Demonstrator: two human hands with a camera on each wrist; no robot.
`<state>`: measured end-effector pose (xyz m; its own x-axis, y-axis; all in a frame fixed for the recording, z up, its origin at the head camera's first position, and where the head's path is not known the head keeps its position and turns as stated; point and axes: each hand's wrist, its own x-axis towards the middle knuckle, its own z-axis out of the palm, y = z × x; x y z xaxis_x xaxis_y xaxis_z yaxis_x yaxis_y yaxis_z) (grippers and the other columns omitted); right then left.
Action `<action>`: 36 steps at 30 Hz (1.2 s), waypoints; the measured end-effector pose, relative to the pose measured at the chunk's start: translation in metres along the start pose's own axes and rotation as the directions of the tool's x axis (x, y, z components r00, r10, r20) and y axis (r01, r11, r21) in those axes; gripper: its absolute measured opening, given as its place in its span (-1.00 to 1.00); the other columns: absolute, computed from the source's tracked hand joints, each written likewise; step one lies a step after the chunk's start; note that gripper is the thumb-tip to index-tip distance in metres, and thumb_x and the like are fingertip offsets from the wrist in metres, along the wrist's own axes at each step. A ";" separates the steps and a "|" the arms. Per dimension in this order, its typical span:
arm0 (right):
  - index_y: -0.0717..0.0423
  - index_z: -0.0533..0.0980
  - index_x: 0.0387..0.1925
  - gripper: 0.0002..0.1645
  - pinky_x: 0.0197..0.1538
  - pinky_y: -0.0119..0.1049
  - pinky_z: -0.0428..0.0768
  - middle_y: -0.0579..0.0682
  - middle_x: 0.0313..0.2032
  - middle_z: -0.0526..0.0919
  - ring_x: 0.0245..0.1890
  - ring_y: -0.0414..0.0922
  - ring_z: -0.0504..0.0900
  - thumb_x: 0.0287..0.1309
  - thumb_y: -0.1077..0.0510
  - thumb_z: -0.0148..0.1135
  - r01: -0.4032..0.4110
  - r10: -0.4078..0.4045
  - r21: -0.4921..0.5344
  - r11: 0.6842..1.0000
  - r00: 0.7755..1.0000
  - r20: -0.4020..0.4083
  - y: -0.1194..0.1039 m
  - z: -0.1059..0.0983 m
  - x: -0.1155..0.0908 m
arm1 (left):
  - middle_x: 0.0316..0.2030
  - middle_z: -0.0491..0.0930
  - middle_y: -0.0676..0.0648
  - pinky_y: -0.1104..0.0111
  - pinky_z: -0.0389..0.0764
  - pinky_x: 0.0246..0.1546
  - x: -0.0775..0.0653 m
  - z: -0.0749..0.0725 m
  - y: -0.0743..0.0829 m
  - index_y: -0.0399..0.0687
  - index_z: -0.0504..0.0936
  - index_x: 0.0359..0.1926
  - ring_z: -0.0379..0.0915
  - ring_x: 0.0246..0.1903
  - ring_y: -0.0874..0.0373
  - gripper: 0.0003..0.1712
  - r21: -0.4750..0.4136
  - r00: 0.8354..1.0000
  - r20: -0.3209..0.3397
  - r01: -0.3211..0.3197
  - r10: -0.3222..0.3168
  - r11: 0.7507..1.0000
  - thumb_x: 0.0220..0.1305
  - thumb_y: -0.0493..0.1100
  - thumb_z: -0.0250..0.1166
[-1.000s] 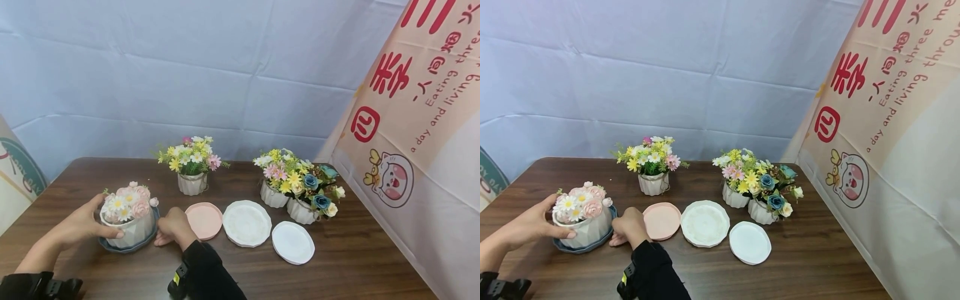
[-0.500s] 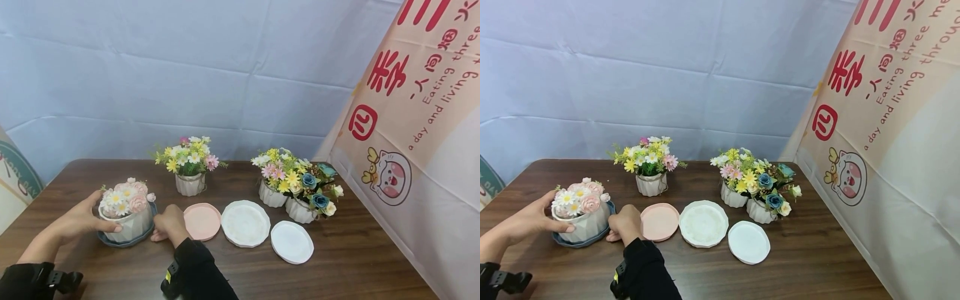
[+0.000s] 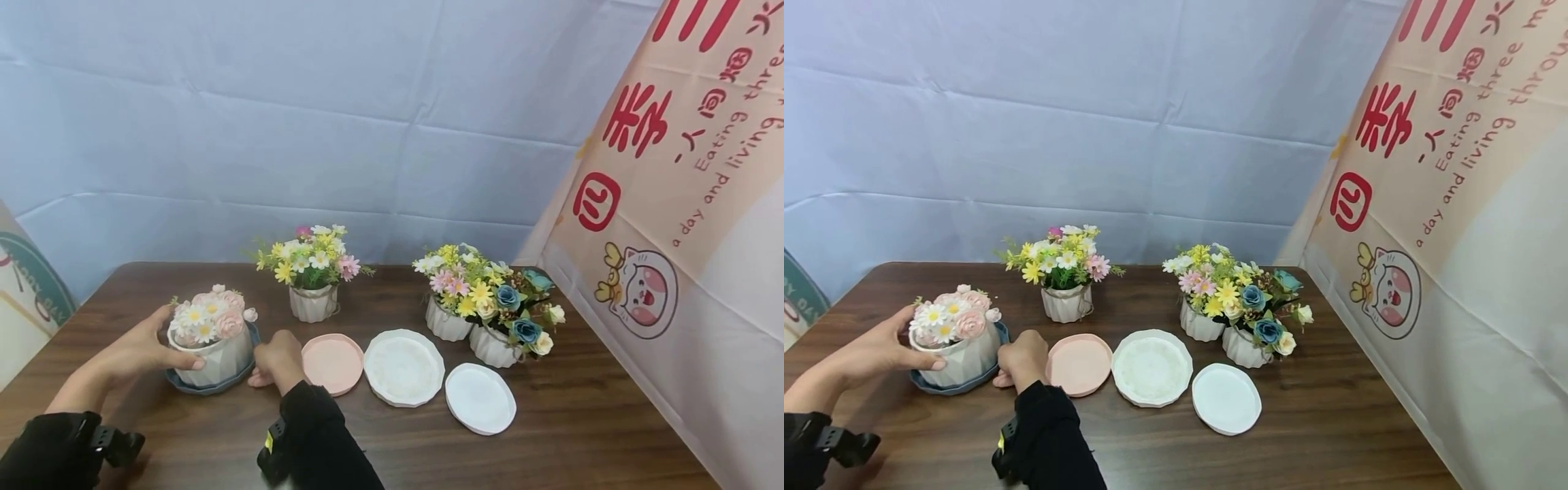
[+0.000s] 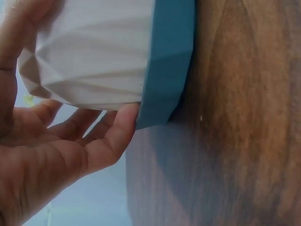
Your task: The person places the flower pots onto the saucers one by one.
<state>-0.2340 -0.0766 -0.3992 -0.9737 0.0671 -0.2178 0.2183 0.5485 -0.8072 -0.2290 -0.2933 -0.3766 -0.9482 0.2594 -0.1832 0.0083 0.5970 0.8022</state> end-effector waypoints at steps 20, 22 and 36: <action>0.40 0.54 -0.29 -0.76 -0.11 -0.28 0.54 0.15 -0.42 0.56 -0.31 0.01 0.59 0.00 0.27 0.21 -0.016 0.016 0.001 1.000 0.999 -0.029 -0.004 -0.001 0.006 | 0.26 -0.37 -0.63 -0.27 0.25 -0.03 0.011 -0.005 0.000 -0.38 -0.53 0.34 -0.27 0.18 -0.59 0.40 0.053 1.000 0.008 -0.029 0.029 0.998 -0.01 -0.01 0.44; 0.40 0.54 -0.28 -0.75 -0.09 -0.29 0.54 0.15 -0.41 0.56 -0.29 0.01 0.59 0.00 0.27 0.21 -0.020 0.020 0.001 1.000 1.000 -0.022 -0.004 -0.001 0.006 | 0.26 -0.38 -0.63 -0.26 0.25 -0.02 0.010 -0.005 0.000 -0.39 -0.55 0.34 -0.26 0.18 -0.59 0.40 0.041 0.999 0.010 -0.031 0.031 0.999 -0.01 -0.02 0.44; 0.43 0.53 -0.25 -0.70 -0.08 -0.30 0.53 0.16 -0.42 0.57 -0.34 -0.02 0.61 0.08 0.22 0.21 -0.002 0.002 0.006 1.000 1.000 -0.018 -0.002 -0.001 0.005 | 0.24 -0.34 -0.67 -0.24 0.25 0.01 0.010 -0.004 -0.002 -0.39 -0.60 0.31 -0.20 0.18 -0.57 0.39 -0.006 0.999 0.021 -0.042 0.042 0.999 0.03 -0.07 0.42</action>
<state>-0.2390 -0.0764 -0.3982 -0.9742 0.0832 -0.2097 0.2207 0.5432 -0.8101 -0.2394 -0.2951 -0.3779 -0.9401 0.3002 -0.1612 0.0462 0.5810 0.8126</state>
